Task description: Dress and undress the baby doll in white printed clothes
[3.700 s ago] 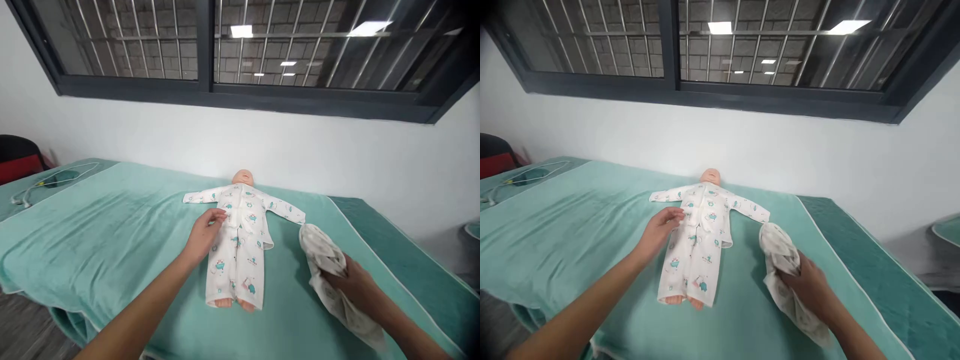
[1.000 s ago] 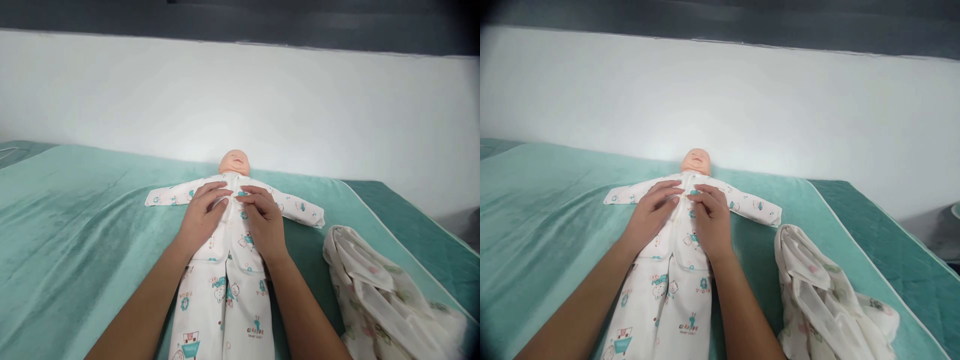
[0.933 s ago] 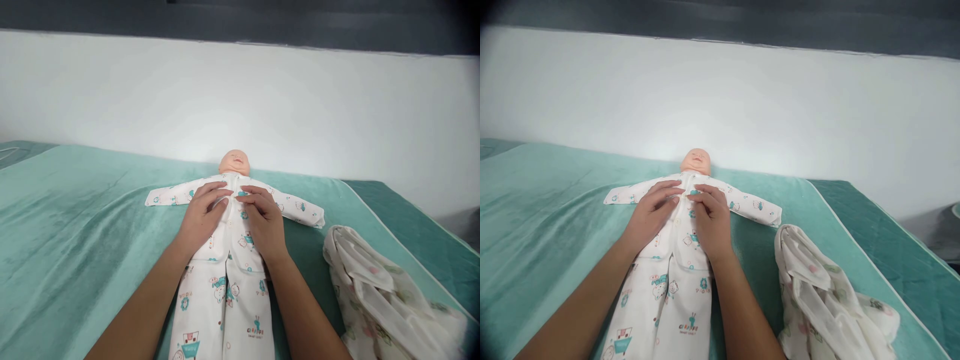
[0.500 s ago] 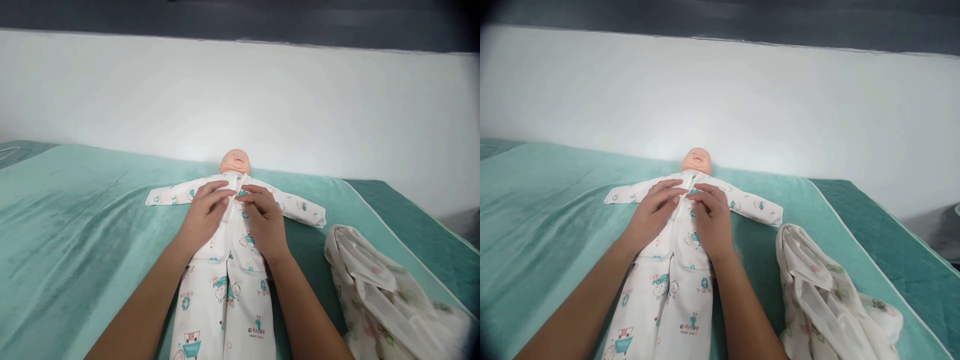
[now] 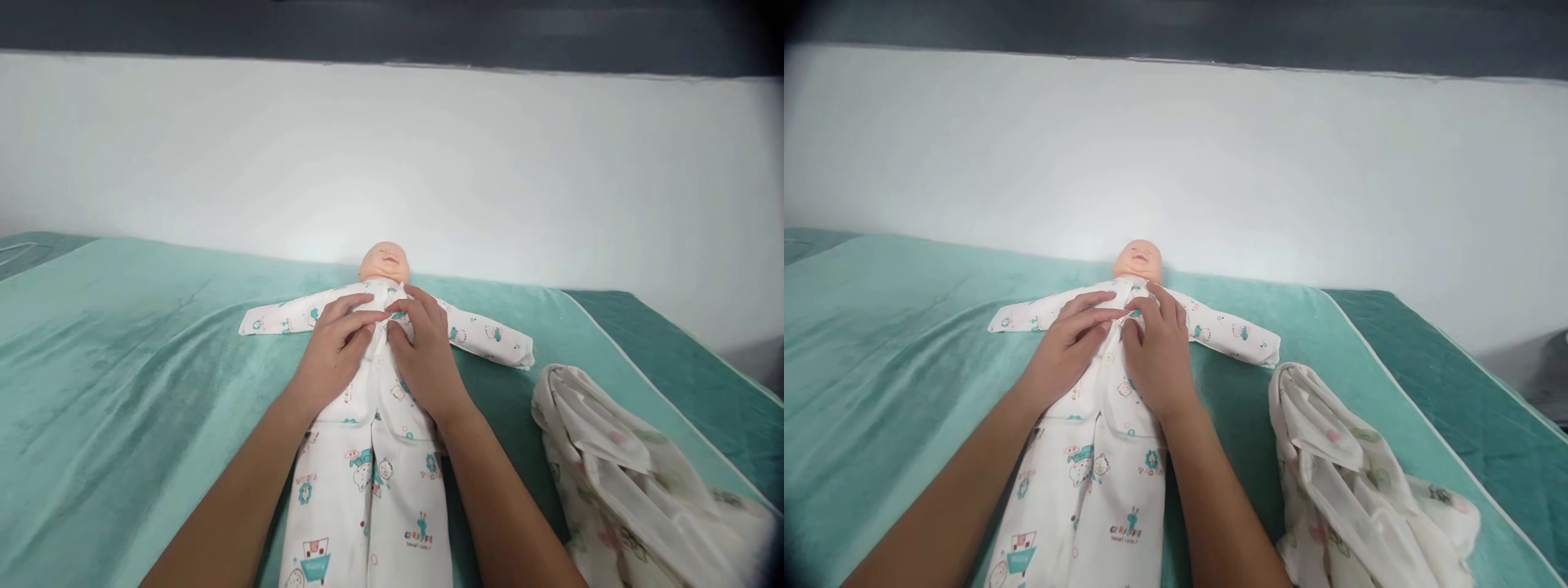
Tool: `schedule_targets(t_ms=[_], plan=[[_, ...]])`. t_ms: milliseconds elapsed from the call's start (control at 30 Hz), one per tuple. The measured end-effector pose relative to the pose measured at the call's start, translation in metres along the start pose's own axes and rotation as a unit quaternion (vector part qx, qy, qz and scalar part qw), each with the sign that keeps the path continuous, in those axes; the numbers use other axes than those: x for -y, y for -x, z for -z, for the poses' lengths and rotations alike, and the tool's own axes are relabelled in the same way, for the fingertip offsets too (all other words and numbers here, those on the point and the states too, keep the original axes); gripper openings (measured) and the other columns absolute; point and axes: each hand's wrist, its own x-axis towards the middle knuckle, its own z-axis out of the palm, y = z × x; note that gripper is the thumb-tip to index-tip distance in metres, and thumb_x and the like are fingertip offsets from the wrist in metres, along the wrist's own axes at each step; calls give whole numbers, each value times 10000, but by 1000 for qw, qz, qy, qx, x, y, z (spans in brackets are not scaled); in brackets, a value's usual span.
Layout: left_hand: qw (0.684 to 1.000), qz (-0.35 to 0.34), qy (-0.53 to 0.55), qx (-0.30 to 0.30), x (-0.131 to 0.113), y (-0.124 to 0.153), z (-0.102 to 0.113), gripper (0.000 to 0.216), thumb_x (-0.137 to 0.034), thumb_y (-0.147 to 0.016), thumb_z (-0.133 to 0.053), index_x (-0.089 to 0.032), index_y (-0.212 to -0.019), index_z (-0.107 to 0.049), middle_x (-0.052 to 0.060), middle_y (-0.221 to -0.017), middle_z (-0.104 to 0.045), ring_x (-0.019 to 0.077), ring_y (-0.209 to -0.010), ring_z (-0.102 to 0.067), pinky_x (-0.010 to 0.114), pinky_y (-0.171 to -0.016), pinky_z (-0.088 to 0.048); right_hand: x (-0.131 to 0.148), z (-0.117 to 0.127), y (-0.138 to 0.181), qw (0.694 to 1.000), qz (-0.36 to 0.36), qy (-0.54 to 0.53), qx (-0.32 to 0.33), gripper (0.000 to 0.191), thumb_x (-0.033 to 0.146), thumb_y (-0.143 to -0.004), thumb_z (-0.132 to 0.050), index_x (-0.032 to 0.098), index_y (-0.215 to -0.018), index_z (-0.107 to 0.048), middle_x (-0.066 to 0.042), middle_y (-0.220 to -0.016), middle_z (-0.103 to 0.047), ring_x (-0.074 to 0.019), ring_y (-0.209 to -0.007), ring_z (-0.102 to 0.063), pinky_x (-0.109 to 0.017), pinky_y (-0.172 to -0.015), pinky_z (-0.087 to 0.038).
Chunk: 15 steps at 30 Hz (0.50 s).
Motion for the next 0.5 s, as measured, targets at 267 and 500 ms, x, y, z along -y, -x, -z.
schedule_targets(t_ms=[267, 500], plan=[[1000, -5, 9, 1, 2, 0, 0, 286, -225, -945, -493, -320, -1114, -703, 11, -1366, -559, 203, -1316, -473, 417, -1147, -361, 2, 3, 0, 998, -6, -58, -10, 123, 212, -926, -472, 248, -909, -588, -70, -1360, -529, -231, -1329, -425, -469, -1108, -323], [1000, -14, -1, 8, 3, 0, 1, 283, -239, -956, -484, -330, -1111, -703, 9, -1364, -560, 206, -1328, -457, 429, -1148, -358, -3, 4, 1, 994, 32, -98, -19, 105, 200, -942, -468, 246, -918, -560, -74, -1334, -528, -222, -1304, -453, -449, -1096, -335]])
